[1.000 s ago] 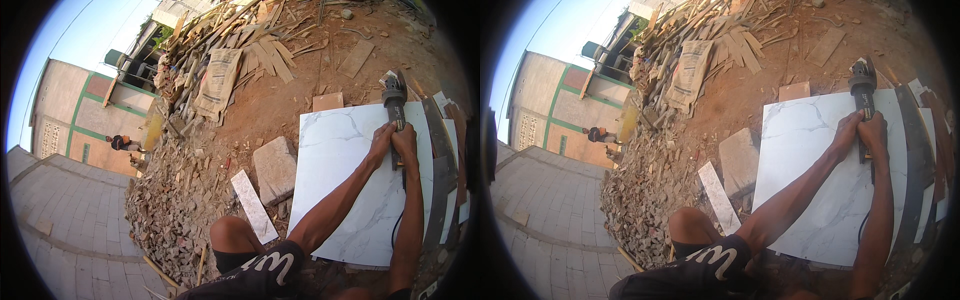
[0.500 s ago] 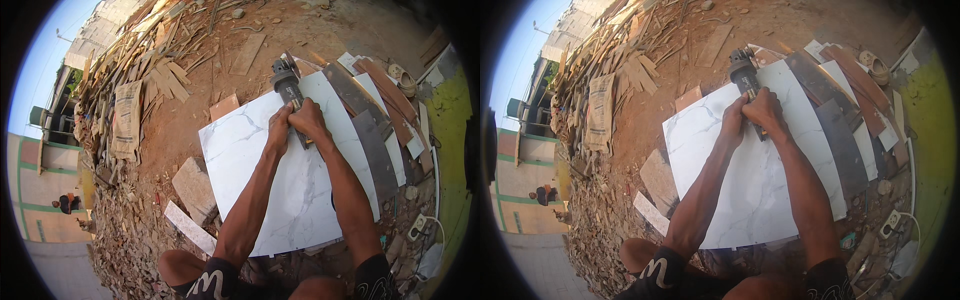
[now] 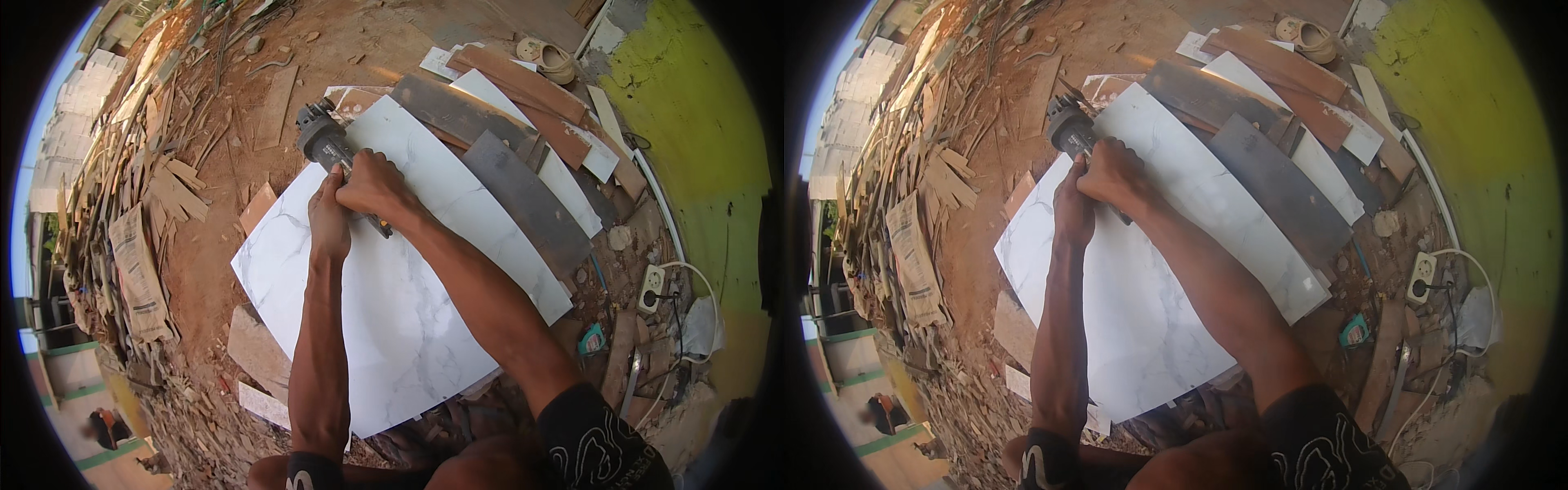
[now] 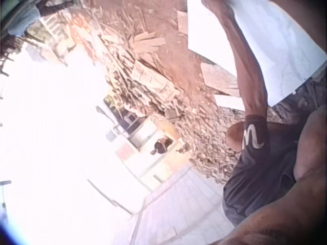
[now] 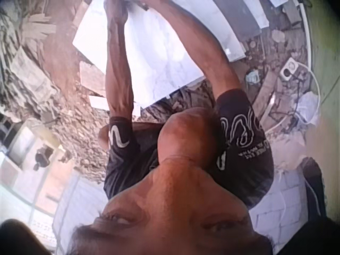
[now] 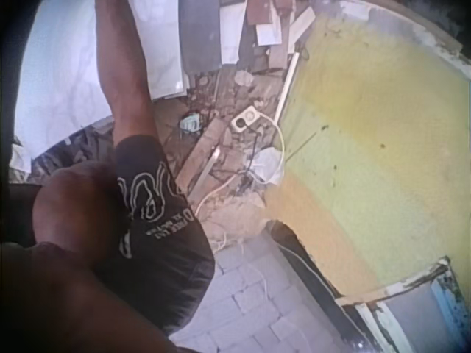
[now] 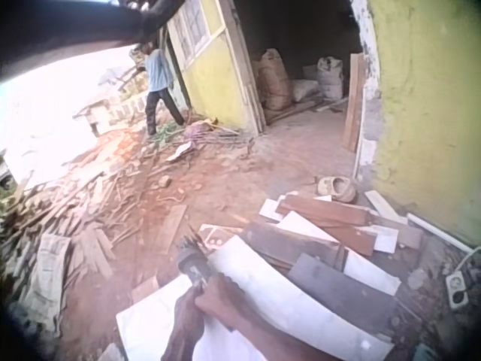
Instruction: The person measures and marks a white marble-patterned tile using a wooden straightedge and pencil, then uses an angle grinder to cut along the marked line. The person handles the tile and tools by hand while seated on the ground.
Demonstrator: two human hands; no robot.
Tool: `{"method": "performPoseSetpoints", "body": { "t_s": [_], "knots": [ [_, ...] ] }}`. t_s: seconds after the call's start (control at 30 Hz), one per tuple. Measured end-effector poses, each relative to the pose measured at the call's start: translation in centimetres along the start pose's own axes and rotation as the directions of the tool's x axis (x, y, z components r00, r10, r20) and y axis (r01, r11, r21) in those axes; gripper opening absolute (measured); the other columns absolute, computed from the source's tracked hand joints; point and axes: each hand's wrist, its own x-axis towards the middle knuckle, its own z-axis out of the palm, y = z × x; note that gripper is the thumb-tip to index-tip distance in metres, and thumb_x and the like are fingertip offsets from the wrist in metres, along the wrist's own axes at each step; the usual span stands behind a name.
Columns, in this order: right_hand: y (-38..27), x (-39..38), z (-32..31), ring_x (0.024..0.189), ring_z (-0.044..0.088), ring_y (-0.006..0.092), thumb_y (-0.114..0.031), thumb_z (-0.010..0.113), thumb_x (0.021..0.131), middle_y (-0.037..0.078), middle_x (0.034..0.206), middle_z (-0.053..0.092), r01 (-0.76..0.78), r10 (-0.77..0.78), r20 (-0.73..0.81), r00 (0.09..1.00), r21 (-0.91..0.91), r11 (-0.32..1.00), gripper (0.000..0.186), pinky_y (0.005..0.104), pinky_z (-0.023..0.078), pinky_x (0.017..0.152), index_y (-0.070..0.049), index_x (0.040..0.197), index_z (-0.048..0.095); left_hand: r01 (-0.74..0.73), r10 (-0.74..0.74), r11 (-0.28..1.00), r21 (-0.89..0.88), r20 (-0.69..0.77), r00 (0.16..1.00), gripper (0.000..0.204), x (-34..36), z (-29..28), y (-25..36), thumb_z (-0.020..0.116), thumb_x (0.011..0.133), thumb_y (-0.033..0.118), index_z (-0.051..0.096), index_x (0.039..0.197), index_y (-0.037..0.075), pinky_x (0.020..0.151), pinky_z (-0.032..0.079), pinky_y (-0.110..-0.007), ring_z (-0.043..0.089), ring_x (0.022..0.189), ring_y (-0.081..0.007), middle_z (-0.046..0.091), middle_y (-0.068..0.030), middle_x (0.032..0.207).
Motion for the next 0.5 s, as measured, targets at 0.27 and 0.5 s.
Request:
{"method": "performPoseSetpoints", "body": {
  "t_s": [0.27,0.5],
  "knots": [
    [0.0,0.6,0.3,0.098,0.071,0.0468,-0.022,0.068,0.075,0.034,0.101,0.069,0.025,-0.024,-0.051,0.998,0.022,0.999,0.040,0.0485,0.059,0.081,0.012,0.096,0.066,0.006,-0.007,0.999,0.033,0.029,1.000,0.046,0.9,-0.7,0.0,0.050,0.108,0.038,0.060,0.128,-0.003,0.091,0.048,-0.030,0.062,0.102,-0.0141,0.066,-0.0076,0.114],
    [0.1,0.9,0.2,0.095,0.072,0.0455,-0.022,0.068,0.073,0.033,0.098,0.070,0.009,-0.008,-0.036,0.999,0.024,1.000,0.038,0.0478,0.060,0.079,0.011,0.092,0.069,0.010,-0.011,0.996,-0.094,-0.012,1.000,0.036,1.2,-0.4,-0.8,0.060,0.103,0.037,0.065,0.114,0.003,0.082,0.048,-0.028,0.060,0.090,-0.0111,0.066,-0.0029,0.100]
  ]
}}
